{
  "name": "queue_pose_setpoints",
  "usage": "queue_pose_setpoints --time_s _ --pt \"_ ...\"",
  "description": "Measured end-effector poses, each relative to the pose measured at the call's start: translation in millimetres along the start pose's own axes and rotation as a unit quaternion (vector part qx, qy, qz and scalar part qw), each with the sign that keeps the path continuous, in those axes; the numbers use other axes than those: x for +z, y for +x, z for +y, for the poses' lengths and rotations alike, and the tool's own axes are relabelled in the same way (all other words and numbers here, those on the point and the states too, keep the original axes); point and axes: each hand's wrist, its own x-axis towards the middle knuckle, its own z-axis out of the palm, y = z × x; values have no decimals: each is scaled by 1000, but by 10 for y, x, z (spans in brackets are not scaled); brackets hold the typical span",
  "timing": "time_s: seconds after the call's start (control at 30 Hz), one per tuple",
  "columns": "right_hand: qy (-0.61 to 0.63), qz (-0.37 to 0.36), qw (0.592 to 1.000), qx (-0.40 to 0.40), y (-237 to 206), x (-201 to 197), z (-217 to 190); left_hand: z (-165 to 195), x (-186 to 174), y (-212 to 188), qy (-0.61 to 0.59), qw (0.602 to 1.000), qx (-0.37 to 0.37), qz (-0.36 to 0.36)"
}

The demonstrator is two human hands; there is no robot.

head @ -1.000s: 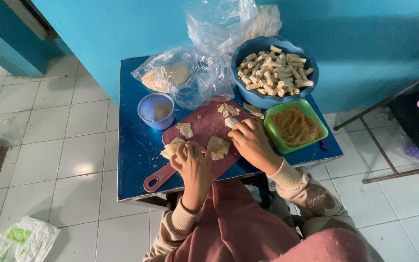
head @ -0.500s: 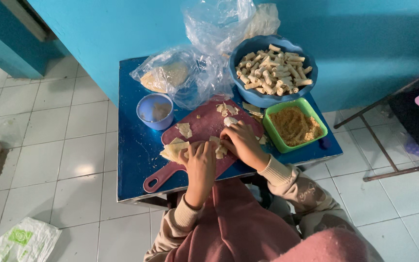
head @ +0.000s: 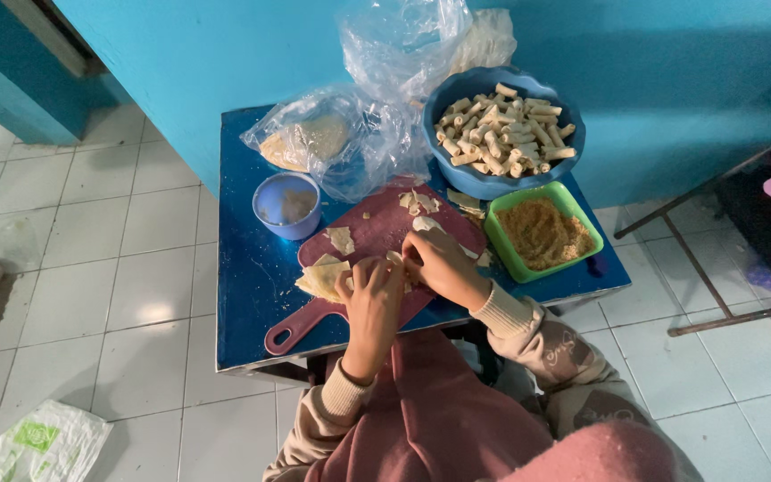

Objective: The person sits at a small table and folds triangular pastry wrappers around a spoonful of brown filling, pressing the edges closed by hand. The finished filled pastries are placed into a blue bowl holding other rolled pastries, and the person repeats the folding cycle with new wrappers.

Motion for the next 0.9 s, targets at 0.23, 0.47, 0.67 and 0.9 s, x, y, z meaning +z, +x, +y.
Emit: queue_pose_setpoints --time_s 0.23,0.47,0.67,0.9 --pt "117 -47 988 89 73 -34 -61 -70 -37 -66 -11 999 35 -7" --pt "125 -61 986 96 78 -143 -36 -70 -108 -76 -11 999 41 -28" --pt "155 -60 985 49 16 -137 -12 -87 -157 -59 -6 998 56 -39" --pt "132 -70 989 -8 -19 -123 -29 -118 -230 -60 -28 996 75 -47"
